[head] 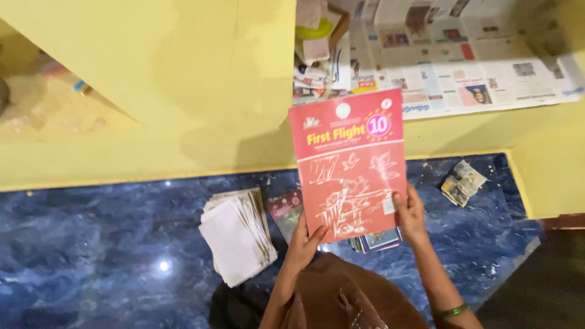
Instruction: The person picks up various books and notebooks from the floor and places them onto a wall-mounted shelf. The person handles items one at a time, including textbooks and graph books, and stacks them neatly on the shelf.
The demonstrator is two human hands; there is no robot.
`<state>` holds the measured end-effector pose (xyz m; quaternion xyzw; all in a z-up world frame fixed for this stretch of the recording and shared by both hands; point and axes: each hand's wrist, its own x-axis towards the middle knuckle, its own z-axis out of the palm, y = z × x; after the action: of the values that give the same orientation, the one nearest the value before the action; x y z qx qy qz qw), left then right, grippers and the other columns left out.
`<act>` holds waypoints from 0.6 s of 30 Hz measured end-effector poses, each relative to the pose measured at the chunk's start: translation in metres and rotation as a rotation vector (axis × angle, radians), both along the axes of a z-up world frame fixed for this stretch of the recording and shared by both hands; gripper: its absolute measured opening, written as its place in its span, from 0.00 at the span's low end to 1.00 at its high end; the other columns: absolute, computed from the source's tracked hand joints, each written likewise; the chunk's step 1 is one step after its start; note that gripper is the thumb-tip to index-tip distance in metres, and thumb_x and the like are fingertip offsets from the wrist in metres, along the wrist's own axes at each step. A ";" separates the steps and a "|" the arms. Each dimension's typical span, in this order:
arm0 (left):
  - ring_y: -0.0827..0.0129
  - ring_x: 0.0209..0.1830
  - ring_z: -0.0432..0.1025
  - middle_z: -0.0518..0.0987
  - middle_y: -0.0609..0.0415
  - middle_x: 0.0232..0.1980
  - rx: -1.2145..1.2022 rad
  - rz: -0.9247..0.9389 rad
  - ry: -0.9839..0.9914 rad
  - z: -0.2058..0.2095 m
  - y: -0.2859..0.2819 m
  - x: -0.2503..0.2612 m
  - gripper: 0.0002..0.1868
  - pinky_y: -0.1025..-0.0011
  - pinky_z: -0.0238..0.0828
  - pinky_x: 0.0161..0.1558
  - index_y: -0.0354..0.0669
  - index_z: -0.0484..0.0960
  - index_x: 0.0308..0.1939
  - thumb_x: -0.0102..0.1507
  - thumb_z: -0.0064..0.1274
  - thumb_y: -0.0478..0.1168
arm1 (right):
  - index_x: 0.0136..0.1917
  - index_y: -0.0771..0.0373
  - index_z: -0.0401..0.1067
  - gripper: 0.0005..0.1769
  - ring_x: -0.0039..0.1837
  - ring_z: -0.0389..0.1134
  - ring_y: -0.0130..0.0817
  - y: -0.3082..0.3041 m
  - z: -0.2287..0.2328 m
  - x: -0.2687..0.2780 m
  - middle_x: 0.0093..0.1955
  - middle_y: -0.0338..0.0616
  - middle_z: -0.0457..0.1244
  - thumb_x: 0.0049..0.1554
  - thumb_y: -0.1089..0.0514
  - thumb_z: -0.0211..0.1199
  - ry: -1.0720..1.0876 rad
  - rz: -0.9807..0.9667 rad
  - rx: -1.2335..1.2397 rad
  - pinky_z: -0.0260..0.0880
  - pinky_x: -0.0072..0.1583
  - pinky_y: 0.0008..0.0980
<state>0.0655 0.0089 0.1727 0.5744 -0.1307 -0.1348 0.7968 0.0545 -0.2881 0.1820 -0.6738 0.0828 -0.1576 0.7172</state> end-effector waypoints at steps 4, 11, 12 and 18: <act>0.70 0.65 0.68 0.74 0.49 0.67 0.018 -0.074 -0.130 0.066 -0.016 0.035 0.34 0.72 0.64 0.66 0.34 0.57 0.76 0.69 0.54 0.37 | 0.75 0.70 0.61 0.31 0.66 0.64 0.33 -0.017 0.064 0.014 0.66 0.47 0.64 0.66 0.50 0.59 -0.144 -0.069 -0.010 0.66 0.67 0.34; 0.68 0.66 0.68 0.72 0.47 0.69 0.059 -0.101 -0.396 0.184 -0.066 0.108 0.35 0.69 0.66 0.67 0.34 0.55 0.77 0.70 0.52 0.38 | 0.79 0.71 0.56 0.35 0.71 0.63 0.31 -0.056 0.200 0.057 0.72 0.45 0.62 0.67 0.50 0.61 -0.433 -0.032 0.007 0.63 0.73 0.32; 0.68 0.67 0.67 0.71 0.47 0.70 0.026 -0.111 -0.409 0.197 -0.076 0.116 0.35 0.69 0.65 0.68 0.35 0.54 0.78 0.70 0.52 0.38 | 0.78 0.72 0.57 0.34 0.71 0.63 0.31 -0.064 0.218 0.062 0.71 0.45 0.62 0.68 0.51 0.61 -0.444 -0.029 -0.005 0.63 0.73 0.32; 0.67 0.69 0.63 0.65 0.46 0.73 -0.105 -0.071 -0.556 0.261 -0.150 0.200 0.36 0.64 0.66 0.63 0.38 0.53 0.80 0.71 0.53 0.37 | 0.77 0.73 0.59 0.27 0.70 0.64 0.30 -0.128 0.315 0.116 0.71 0.46 0.63 0.71 0.57 0.57 -0.526 0.043 -0.095 0.64 0.72 0.32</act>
<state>0.2651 -0.1413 0.4338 0.5425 -0.3710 0.0068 0.7537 0.1703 -0.4165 0.4968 -0.6442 -0.1284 -0.3156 0.6848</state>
